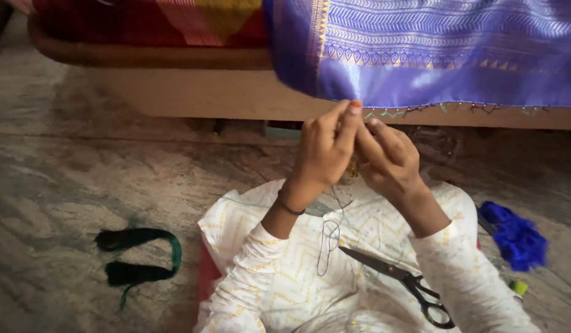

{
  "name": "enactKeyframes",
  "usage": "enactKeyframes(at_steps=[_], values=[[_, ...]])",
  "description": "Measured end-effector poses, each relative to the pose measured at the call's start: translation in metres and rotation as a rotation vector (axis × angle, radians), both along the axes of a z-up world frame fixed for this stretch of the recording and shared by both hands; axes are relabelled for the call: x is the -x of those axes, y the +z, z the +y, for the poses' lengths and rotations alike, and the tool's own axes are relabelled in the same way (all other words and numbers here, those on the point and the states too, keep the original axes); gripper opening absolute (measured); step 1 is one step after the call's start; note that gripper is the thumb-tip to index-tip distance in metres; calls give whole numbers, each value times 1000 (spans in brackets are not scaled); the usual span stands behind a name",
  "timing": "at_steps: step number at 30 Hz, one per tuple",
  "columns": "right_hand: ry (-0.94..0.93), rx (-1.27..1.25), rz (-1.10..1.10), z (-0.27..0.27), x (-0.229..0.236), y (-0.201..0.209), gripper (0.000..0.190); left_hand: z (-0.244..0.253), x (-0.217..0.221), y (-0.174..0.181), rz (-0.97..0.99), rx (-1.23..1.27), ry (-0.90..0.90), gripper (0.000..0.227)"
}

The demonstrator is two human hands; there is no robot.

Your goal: Tying decorative knots and adding beads to the fringe of a purple sari.

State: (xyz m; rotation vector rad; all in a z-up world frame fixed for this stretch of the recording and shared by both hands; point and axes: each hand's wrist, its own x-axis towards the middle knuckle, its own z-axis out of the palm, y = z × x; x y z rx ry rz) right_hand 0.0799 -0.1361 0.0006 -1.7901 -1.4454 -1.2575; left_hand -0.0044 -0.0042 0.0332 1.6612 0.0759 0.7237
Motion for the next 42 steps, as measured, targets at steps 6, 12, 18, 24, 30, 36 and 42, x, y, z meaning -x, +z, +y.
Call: enactKeyframes(at_steps=[6,12,18,24,30,36,42], values=[[78,98,100,-6,0,11,22,2,-5,11,40,-320,157,36],[274,-190,931,-2,-5,-2,3,12,-12,2,49,-129,-2,13],[520,-355,1857,-2,-16,26,5,8,-11,-4,-137,-347,76,6],[419,-322,1450,-12,3,31,5,8,-16,-11,-87,-274,86,8],[114,-150,779,-8,18,36,8,9,-18,-13,-12,-109,30,12],[11,-170,714,0,17,25,13,11,-18,-14,-41,-75,-5,13],[78,-288,713,1,23,12,11,14,-15,-11,47,-81,28,16]])
